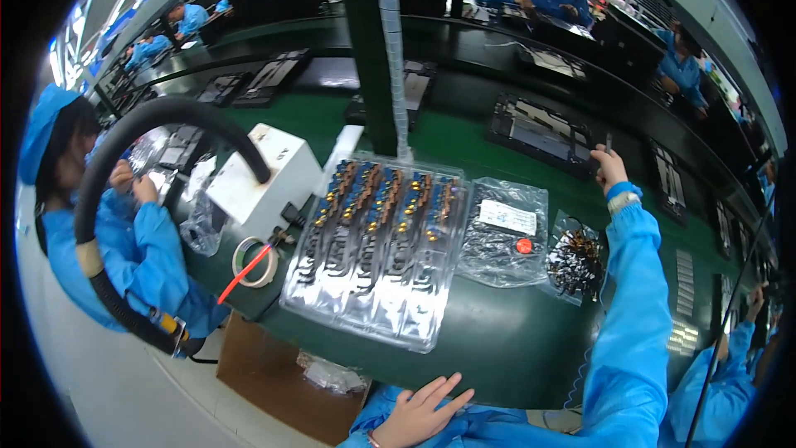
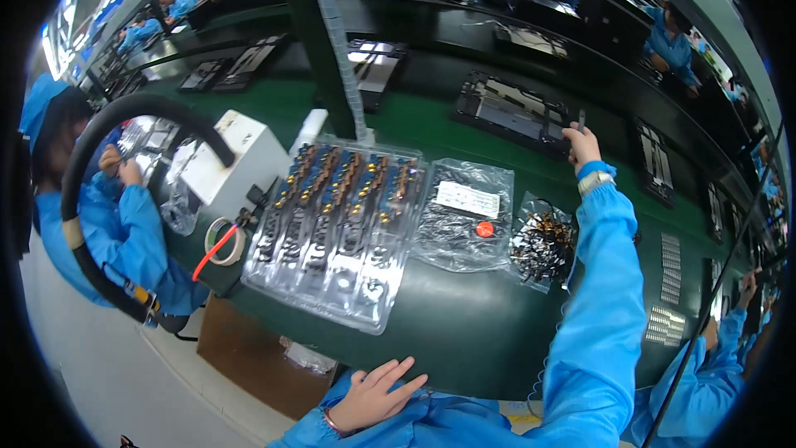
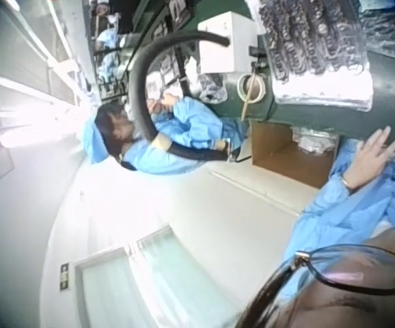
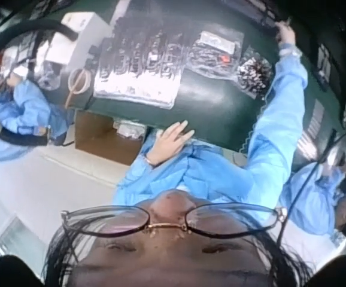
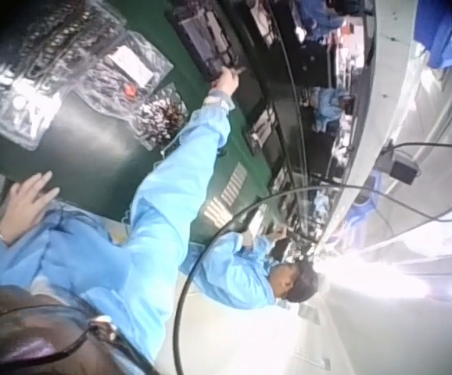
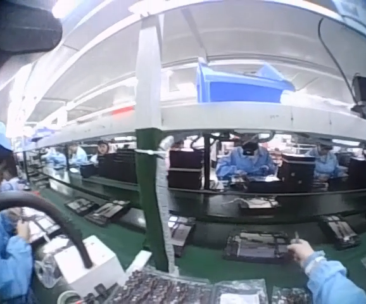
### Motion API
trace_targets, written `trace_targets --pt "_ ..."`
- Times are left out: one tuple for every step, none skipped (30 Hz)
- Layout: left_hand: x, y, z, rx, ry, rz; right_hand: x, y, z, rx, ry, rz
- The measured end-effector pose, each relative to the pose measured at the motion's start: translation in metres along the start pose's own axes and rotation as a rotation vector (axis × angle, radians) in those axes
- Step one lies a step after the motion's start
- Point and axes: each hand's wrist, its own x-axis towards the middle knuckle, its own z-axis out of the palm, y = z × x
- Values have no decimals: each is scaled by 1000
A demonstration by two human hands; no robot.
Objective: The person assembles tablet devices on an assembly line by taking tablet frames from the conveyor, picking up electronic components, installing them into each frame using tweezers and by hand, and placing completed tablet frames back onto the conveyor belt.
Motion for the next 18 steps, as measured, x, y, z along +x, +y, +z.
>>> trace_targets --pt "3 -1 5 -58 26 25 -19 -11 -12 27 -85 -64" --pt "5 -2 7 -111 50 46 -48 -23 -19 42 -165 -87" --pt "4 -3 9 -97 53 33 -87 -37 -18 65 -272 -85" --pt "0 0 9 -86 75 19 -129 -50 -18 85 -384 -80" --pt "-2 1 9 -75 99 6 -163 -60 -23 68 -500 -79" --pt "-5 1 11 -90 118 -7 -200 -69 -27 62 -583 -80" --pt "-7 1 11 -87 123 -9 -229 -73 -35 59 -634 -102" --pt "-8 1 10 -90 124 -14 -258 -79 -45 75 -669 -91" --pt "-8 2 7 -92 122 -21 -281 -81 -55 55 -685 -80" --pt "-5 2 -8 -161 116 10 -297 -80 -65 12 -703 -61" --pt "-4 -2 -13 -163 121 20 -311 -80 -72 -29 -711 -71" --pt "-5 -6 -16 -618 185 -34 -320 -73 -77 -58 -688 -72" --pt "-6 -14 -22 -1067 240 -94 -326 -60 -80 -80 -670 -70" --pt "2 -22 -47 -1122 285 -183 -329 -48 -82 -103 -624 -139" --pt "19 -33 -62 -1348 458 -165 -329 -34 -83 -125 -579 -204" --pt "51 -39 -83 -1721 578 -260 -322 -14 -86 -168 -490 -292" --pt "88 -54 -104 -1946 682 -138 -319 -3 -85 -116 -441 -274" --pt "121 -74 -127 -2099 726 -211 -314 11 -81 -95 -393 -316"
